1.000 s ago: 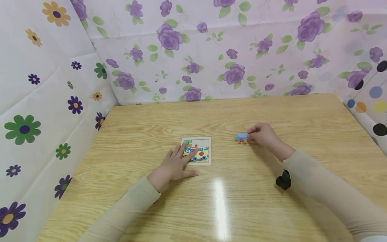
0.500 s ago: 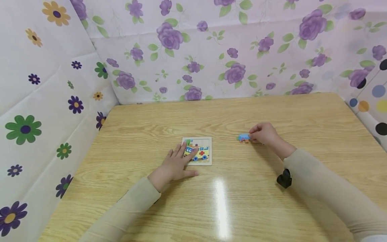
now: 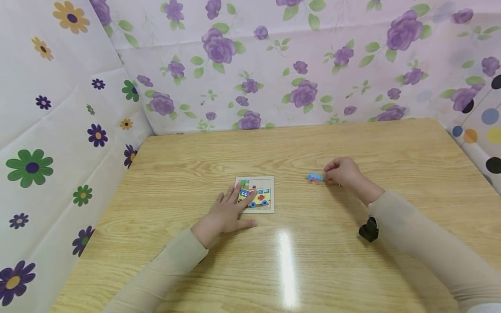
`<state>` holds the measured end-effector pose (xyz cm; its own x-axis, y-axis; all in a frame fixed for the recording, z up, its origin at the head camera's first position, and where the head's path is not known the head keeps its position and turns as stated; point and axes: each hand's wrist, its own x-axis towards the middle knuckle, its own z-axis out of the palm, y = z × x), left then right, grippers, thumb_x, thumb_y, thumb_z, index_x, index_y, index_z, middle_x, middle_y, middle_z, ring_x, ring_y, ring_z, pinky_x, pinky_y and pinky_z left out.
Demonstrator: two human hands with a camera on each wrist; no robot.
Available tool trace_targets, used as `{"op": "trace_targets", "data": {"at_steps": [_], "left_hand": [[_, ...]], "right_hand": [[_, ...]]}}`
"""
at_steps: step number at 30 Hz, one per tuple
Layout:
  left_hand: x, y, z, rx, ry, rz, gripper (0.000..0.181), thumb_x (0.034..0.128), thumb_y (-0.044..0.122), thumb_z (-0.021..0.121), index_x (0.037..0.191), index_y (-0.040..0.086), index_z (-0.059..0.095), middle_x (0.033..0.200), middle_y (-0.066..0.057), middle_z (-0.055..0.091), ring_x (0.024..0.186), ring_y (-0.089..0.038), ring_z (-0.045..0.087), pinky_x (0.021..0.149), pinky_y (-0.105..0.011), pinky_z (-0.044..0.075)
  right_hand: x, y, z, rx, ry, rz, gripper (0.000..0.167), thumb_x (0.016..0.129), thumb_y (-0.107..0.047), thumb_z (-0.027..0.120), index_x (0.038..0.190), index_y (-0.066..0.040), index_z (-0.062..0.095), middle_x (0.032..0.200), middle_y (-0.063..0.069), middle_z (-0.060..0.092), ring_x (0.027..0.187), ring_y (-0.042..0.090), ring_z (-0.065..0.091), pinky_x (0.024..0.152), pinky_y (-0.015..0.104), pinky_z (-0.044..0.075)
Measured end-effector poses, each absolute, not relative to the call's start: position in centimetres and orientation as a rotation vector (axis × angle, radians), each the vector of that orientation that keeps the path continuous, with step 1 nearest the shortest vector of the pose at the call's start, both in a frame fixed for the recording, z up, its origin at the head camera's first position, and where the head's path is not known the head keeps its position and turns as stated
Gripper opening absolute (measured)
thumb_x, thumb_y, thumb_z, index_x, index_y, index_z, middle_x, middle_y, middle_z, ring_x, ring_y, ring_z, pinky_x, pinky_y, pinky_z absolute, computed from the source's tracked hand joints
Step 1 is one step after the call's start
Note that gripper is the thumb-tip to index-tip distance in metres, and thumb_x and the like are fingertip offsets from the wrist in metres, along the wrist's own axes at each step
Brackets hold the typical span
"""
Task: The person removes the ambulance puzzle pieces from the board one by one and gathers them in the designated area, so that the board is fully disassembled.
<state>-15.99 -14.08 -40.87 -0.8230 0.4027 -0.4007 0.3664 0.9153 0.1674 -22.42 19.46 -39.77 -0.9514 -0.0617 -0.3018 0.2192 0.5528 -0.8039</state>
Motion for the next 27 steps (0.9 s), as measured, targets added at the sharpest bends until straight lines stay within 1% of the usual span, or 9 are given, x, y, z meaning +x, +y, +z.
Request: {"op": "trace_targets", "data": {"at_steps": [7,11,13,15,17,19,21,25,27], "left_hand": [[-16.2,-14.0,-41.3,0.525,2.642,0.084,0.084,0.0867,0.069,0.046,0.152,0.039,0.002,0.159,-0.012,-0.013,0.147,-0.031,-0.009,0.117,-0.055,0.003],[-16.1,-14.0,-41.1,0.532,2.639,0.085,0.084,0.0869,0.068,0.047,0.152,0.038,0.003,0.159,-0.013,-0.012,0.147,-0.032,-0.008,0.117,-0.055,0.003],[-16.1,-14.0,-41.0,0.539,2.637,0.088,0.084,0.0874,0.066,0.047,0.153,0.036,0.005,0.159,-0.014,-0.011,0.147,-0.033,-0.007,0.117,-0.055,0.004],[-16.0,-14.0,-40.8,0.547,2.636,0.099,0.083,0.0879,0.065,0.048,0.153,0.035,0.007,0.159,-0.015,-0.010,0.147,-0.034,-0.006,0.117,-0.056,0.004],[-16.0,-14.0,-40.7,0.556,2.637,0.105,0.083,0.0882,0.065,0.048,0.153,0.034,0.007,0.159,-0.016,-0.009,0.146,-0.034,-0.006,0.117,-0.056,0.004],[-15.9,-14.0,-40.8,0.559,2.637,0.108,0.083,0.0881,0.065,0.047,0.153,0.035,0.007,0.159,-0.015,-0.009,0.146,-0.034,-0.006,0.117,-0.055,0.004],[-15.9,-14.0,-40.8,0.558,2.640,0.102,0.083,0.0876,0.066,0.047,0.153,0.035,0.006,0.159,-0.014,-0.010,0.147,-0.033,-0.006,0.117,-0.055,0.003],[-16.0,-14.0,-40.9,0.548,2.640,0.101,0.083,0.0871,0.067,0.047,0.153,0.036,0.005,0.159,-0.013,-0.010,0.147,-0.033,-0.007,0.117,-0.054,0.003],[-16.0,-14.0,-40.9,0.548,2.640,0.103,0.083,0.0873,0.067,0.047,0.153,0.036,0.006,0.159,-0.014,-0.010,0.147,-0.033,-0.007,0.117,-0.055,0.004]], "right_hand": [[-22.3,19.7,-39.6,0.122,2.502,-1.370,0.020,0.091,-0.003,0.058,0.106,0.009,0.057,0.095,0.013,0.060,0.077,0.012,0.063,0.074,0.029,0.056],[-22.2,19.6,-39.7,0.087,2.553,-1.352,0.021,0.090,-0.005,0.059,0.106,0.007,0.058,0.095,0.013,0.060,0.077,0.015,0.062,0.071,0.029,0.056],[-22.2,19.4,-39.8,0.037,2.603,-1.319,0.022,0.090,-0.007,0.060,0.107,0.007,0.058,0.097,0.016,0.061,0.080,0.019,0.062,0.070,0.030,0.054],[-22.3,19.1,-40.1,-0.024,2.650,-1.281,0.025,0.090,-0.008,0.060,0.110,0.008,0.059,0.103,0.020,0.060,0.087,0.025,0.060,0.074,0.033,0.053],[-22.3,18.7,-40.3,-0.083,2.689,-1.243,0.027,0.090,-0.008,0.061,0.112,0.008,0.058,0.110,0.024,0.060,0.096,0.032,0.058,0.081,0.039,0.051],[-22.4,18.3,-40.5,-0.125,2.697,-1.227,0.030,0.089,-0.007,0.062,0.114,0.009,0.057,0.115,0.027,0.058,0.105,0.036,0.055,0.089,0.044,0.049],[-22.5,17.9,-40.6,-0.147,2.691,-1.217,0.032,0.087,-0.006,0.064,0.115,0.010,0.057,0.115,0.027,0.057,0.106,0.037,0.053,0.091,0.046,0.047],[-22.7,17.4,-40.9,-0.156,2.683,-1.164,0.033,0.084,-0.004,0.068,0.113,0.009,0.057,0.112,0.024,0.058,0.103,0.033,0.053,0.087,0.043,0.048],[-22.8,17.3,-41.0,-0.169,2.694,-1.134,0.031,0.084,0.000,0.067,0.111,0.009,0.058,0.111,0.024,0.058,0.102,0.033,0.054,0.088,0.042,0.048]]}}
